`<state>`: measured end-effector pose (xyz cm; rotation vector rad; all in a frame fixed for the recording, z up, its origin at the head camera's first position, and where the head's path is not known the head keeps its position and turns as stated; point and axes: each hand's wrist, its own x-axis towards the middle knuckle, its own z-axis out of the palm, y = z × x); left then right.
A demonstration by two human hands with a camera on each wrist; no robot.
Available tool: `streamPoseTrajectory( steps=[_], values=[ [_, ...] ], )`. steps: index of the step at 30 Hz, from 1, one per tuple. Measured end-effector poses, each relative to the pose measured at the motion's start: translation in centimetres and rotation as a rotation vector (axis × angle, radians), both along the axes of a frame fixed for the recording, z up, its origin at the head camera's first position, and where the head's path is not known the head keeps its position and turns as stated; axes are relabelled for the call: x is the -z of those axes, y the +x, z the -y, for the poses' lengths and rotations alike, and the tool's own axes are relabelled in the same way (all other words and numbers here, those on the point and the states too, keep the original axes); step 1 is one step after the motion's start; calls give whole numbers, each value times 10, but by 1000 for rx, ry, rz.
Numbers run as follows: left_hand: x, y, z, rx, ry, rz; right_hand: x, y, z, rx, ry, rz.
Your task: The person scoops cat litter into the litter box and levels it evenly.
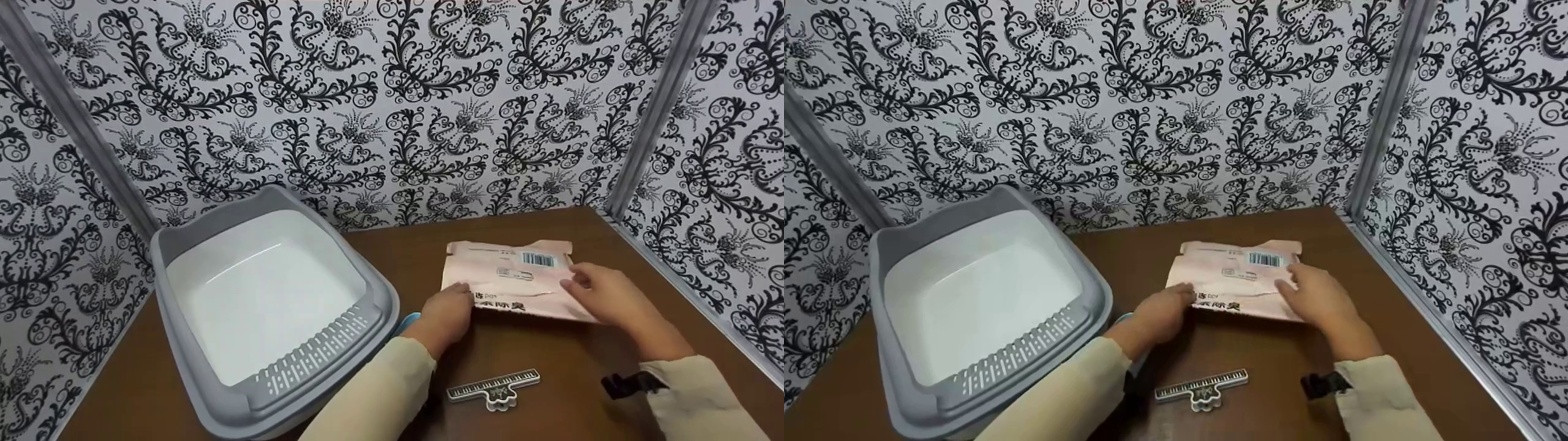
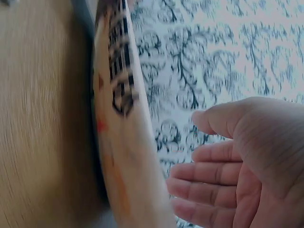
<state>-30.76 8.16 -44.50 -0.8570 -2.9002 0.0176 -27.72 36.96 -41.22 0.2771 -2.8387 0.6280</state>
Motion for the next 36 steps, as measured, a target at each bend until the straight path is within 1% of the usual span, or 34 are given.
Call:
streamPoseTrajectory(
  steps=[5, 9, 14, 17, 20, 22, 25, 28, 30, 33, 34, 36],
  values=[
    [1, 0, -1, -1, -1, -1, 9, -4, -26, 101, -58, 42],
    [1, -1, -1, -1, 1, 9, 15, -6, -39, 163, -87, 92],
    [1, -1, -1, 1, 0, 2, 20, -9, -48, 190, -136, 156],
    [2, -1, -1, 1, -1, -5, 22, -10, -51, 191, -185, 196],
    [2, -1, -2, 0, -26, -4, 25, -10, -52, 194, -253, 240],
    [2, -1, -2, -2, -41, 2, 28, -10, -54, 188, -323, 272],
    [2, -1, -2, -5, -53, 10, 32, -11, -57, 187, -454, 325],
    [4, 0, -2, -8, -49, 8, 36, -12, -62, 166, -624, 394],
    [4, 0, -2, -7, -42, 0, 39, -14, -64, 140, -750, 452],
    [5, 0, -2, -7, -30, -10, 43, -15, -66, 71, -920, 542],
    [5, 0, -2, -8, -27, -11, 45, -16, -67, 53, -960, 565],
    [5, 0, -2, -10, -24, -12, 47, -15, -66, 23, -1006, 590]
  ],
)
